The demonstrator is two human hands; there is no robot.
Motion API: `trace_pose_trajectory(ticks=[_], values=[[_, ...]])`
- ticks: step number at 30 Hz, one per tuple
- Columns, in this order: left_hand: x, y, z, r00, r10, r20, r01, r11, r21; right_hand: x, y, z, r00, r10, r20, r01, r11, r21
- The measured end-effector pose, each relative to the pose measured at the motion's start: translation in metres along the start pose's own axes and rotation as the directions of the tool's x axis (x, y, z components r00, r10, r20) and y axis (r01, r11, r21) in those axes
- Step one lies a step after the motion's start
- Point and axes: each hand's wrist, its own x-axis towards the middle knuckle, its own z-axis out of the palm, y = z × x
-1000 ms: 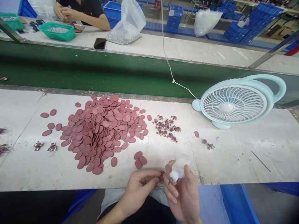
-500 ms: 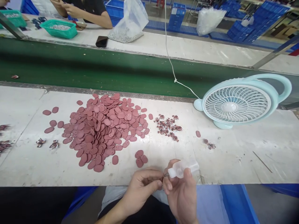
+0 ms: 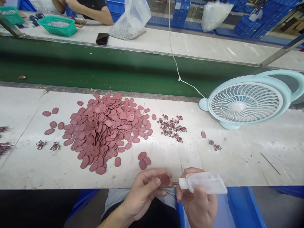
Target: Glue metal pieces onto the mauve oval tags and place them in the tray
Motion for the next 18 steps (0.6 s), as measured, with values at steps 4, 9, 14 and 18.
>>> trace_pose_trajectory(ticks=[4, 9, 14, 18], values=[[-0.002, -0.001, 0.001, 1.000, 0.003, 0.028, -0.002, 1.000, -0.024, -0.007, 0.006, 0.005, 0.991, -0.135, -0.003, 0.133, 0.978, -0.158], [-0.001, 0.000, 0.003, 1.000, 0.006, -0.010, -0.006, 0.999, -0.051, -0.009, 0.012, 0.006, 0.967, -0.253, -0.011, 0.241, 0.932, -0.271], [-0.001, 0.000, 0.003, 1.000, 0.007, -0.028, -0.009, 0.999, -0.042, -0.007, 0.007, 0.009, 0.952, -0.302, 0.050, 0.298, 0.877, -0.377], [0.000, 0.000, 0.002, 0.999, 0.010, -0.041, -0.011, 0.999, -0.032, -0.005, 0.009, 0.008, 0.938, -0.336, 0.082, 0.338, 0.844, -0.416]])
